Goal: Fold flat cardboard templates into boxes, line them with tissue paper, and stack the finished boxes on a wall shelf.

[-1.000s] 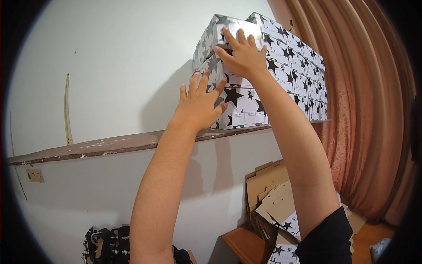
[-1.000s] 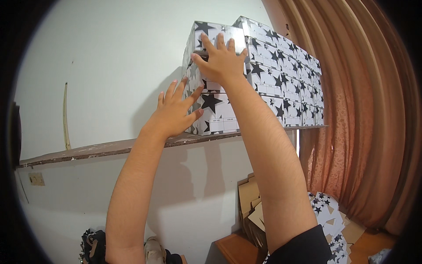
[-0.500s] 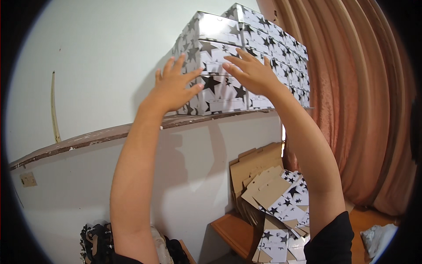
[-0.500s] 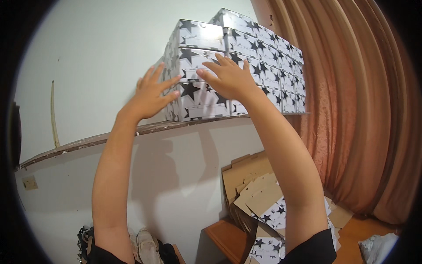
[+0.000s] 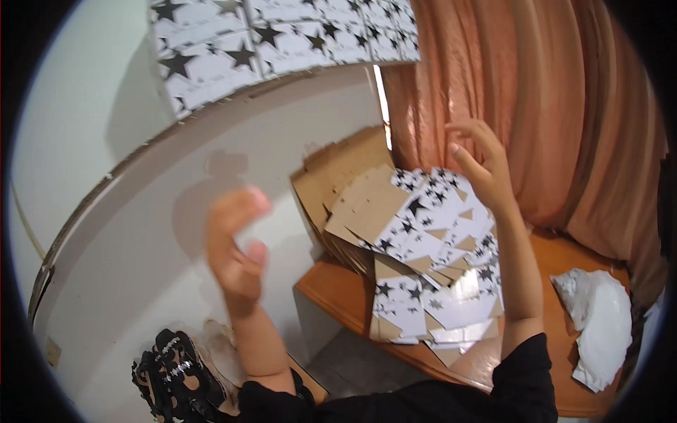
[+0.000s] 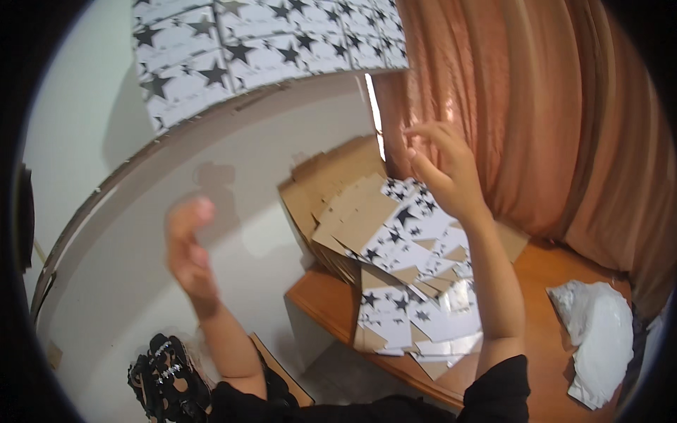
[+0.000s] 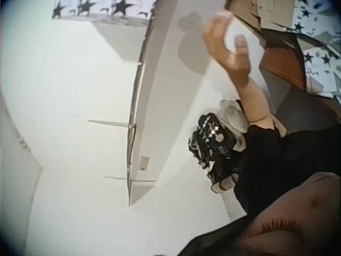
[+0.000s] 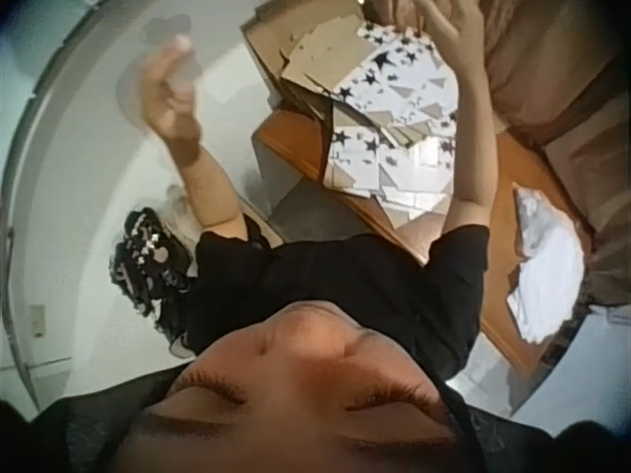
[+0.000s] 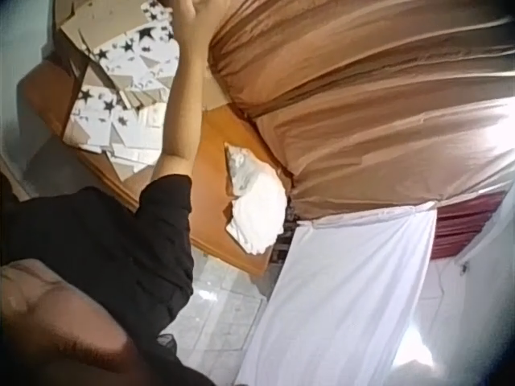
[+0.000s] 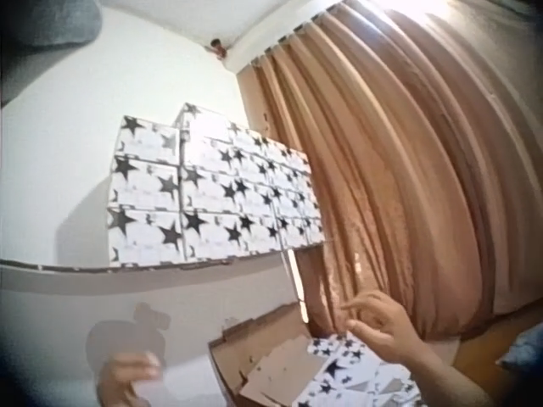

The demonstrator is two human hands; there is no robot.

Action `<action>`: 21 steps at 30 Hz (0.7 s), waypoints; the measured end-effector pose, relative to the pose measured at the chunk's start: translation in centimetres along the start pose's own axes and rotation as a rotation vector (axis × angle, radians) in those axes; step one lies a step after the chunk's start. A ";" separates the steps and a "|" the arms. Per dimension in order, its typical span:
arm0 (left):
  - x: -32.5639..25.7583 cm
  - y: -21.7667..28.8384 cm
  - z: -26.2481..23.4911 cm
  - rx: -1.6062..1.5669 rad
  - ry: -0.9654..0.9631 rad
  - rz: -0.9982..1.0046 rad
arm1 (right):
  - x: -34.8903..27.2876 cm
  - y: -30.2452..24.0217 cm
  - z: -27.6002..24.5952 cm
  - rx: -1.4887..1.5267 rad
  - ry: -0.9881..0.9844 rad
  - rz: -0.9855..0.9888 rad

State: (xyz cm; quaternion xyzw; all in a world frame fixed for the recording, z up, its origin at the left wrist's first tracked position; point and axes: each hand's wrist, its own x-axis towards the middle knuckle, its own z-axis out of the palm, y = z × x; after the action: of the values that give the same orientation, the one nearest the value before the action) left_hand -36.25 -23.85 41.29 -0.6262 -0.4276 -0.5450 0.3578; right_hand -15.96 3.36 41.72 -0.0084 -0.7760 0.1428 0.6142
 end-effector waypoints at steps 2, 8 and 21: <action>-6.3 -0.1 4.6 -0.154 -0.114 -0.182 | -5.3 3.1 -0.2 0.188 0.046 0.307; -25.0 -0.5 21.7 -0.306 -0.533 -0.775 | -24.3 8.9 2.9 -0.163 -0.101 0.625; -31.8 -8.3 30.3 0.429 -1.116 -0.296 | -34.3 8.2 -1.5 -0.372 -0.371 0.656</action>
State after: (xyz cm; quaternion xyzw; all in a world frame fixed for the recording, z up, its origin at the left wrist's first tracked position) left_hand -33.81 2.38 5.19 -0.6651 -0.7328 -0.0805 0.1186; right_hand -7.42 5.03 7.51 -0.3400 -0.8422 0.1875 0.3742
